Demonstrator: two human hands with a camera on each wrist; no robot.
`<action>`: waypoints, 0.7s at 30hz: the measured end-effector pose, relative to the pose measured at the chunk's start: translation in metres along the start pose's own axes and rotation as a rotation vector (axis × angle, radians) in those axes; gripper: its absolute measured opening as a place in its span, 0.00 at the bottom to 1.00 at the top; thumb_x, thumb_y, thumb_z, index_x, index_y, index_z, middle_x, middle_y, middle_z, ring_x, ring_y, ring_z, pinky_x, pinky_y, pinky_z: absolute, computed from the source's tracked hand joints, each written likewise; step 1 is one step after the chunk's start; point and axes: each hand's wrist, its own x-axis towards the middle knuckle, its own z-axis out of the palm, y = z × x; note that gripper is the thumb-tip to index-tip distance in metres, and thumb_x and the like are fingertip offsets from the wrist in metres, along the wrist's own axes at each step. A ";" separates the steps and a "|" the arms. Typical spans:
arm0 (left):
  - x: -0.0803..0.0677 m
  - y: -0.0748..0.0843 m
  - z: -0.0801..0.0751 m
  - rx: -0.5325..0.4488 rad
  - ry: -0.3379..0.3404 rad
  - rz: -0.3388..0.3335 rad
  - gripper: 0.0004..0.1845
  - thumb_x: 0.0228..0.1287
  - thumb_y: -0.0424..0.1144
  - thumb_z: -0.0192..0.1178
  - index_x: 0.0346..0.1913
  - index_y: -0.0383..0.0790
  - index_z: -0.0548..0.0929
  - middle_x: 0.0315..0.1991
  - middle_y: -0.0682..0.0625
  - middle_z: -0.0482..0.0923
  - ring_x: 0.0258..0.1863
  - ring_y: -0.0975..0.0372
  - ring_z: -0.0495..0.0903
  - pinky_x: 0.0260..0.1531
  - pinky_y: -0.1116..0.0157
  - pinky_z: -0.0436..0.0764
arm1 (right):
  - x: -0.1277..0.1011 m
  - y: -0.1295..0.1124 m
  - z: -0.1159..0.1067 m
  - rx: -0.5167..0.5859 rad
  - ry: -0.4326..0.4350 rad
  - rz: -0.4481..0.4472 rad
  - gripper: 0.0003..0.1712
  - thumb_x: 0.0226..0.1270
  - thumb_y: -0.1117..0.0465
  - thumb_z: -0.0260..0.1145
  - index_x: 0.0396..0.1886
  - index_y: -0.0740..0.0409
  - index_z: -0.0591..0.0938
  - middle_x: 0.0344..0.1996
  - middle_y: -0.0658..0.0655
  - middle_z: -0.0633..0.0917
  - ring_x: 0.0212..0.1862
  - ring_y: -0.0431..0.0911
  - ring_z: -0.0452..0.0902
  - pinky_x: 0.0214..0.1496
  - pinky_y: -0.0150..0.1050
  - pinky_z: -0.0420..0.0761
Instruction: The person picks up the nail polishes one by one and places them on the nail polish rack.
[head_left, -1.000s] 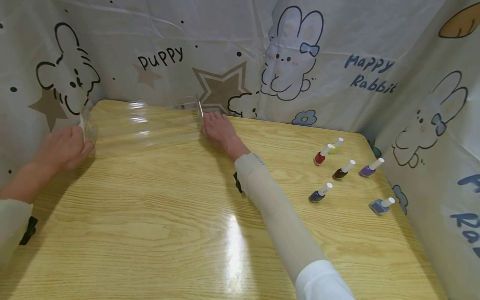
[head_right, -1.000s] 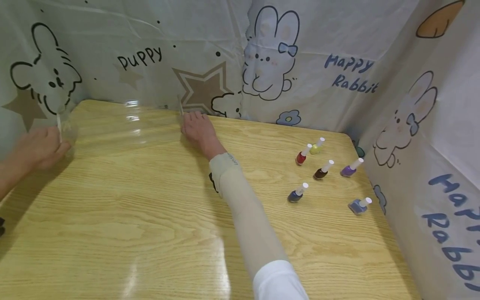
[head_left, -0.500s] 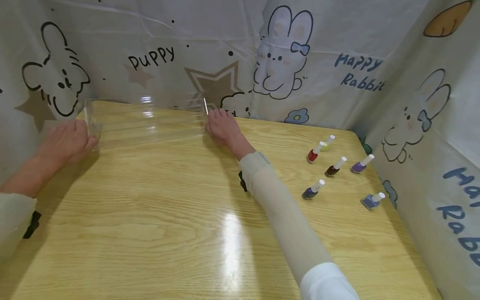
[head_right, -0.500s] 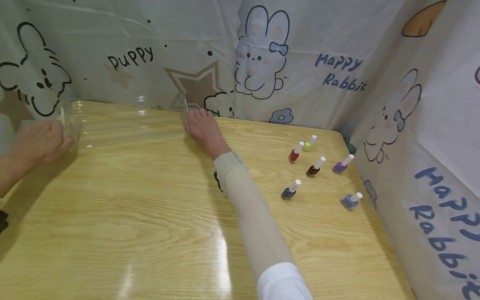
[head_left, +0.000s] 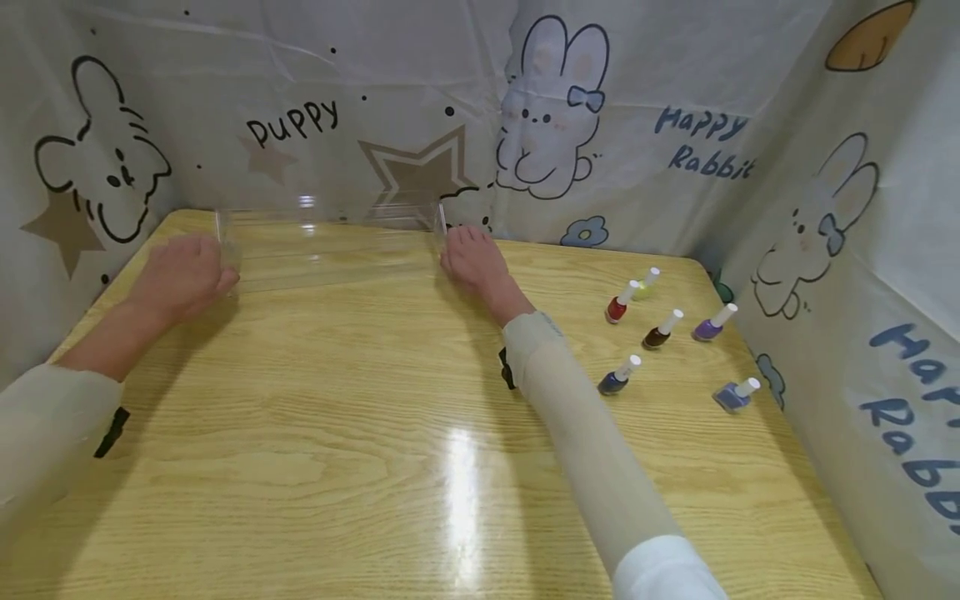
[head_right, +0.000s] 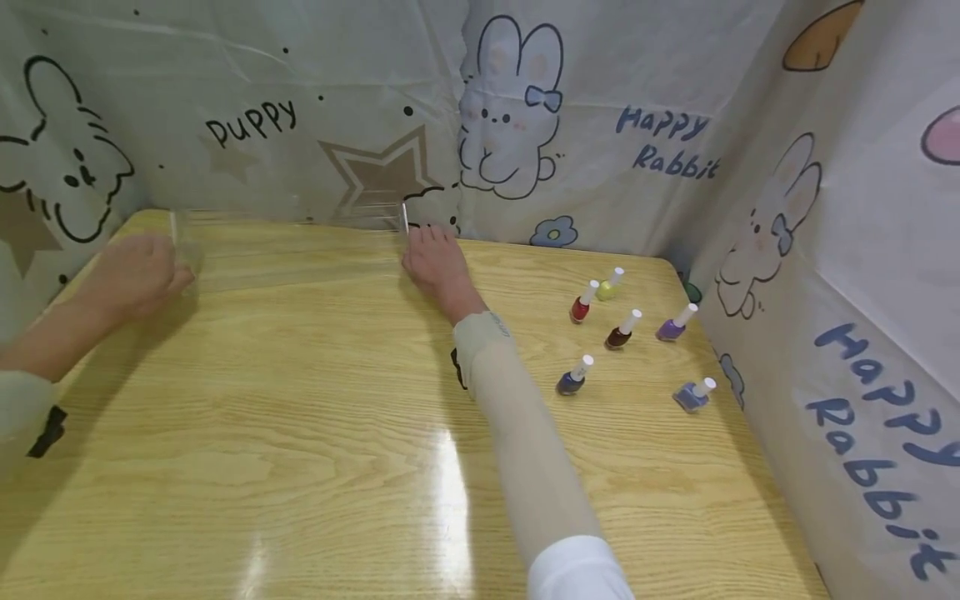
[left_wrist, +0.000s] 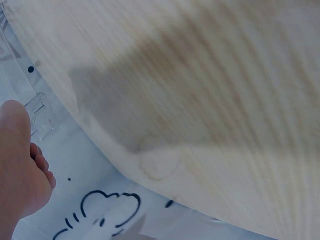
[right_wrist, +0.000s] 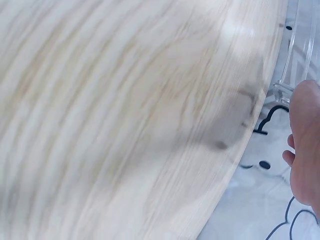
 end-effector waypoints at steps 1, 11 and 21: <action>0.002 0.002 0.001 0.003 0.006 0.010 0.13 0.67 0.37 0.46 0.25 0.36 0.61 0.23 0.42 0.62 0.24 0.47 0.66 0.26 0.49 0.63 | -0.002 0.003 0.001 0.005 0.001 0.004 0.18 0.82 0.53 0.38 0.50 0.63 0.67 0.47 0.61 0.73 0.54 0.55 0.67 0.58 0.47 0.65; 0.022 0.024 0.010 0.005 0.080 0.107 0.13 0.65 0.35 0.47 0.24 0.37 0.60 0.21 0.43 0.60 0.21 0.49 0.63 0.21 0.51 0.63 | -0.021 0.028 -0.002 -0.011 0.032 0.029 0.15 0.82 0.55 0.40 0.48 0.64 0.66 0.42 0.60 0.70 0.48 0.54 0.65 0.55 0.45 0.65; 0.037 0.038 0.018 0.001 0.087 0.128 0.13 0.66 0.36 0.47 0.24 0.36 0.61 0.20 0.43 0.60 0.19 0.49 0.63 0.19 0.53 0.61 | -0.036 0.044 -0.010 -0.024 0.007 0.076 0.15 0.82 0.54 0.39 0.49 0.63 0.65 0.41 0.59 0.69 0.46 0.53 0.64 0.52 0.45 0.65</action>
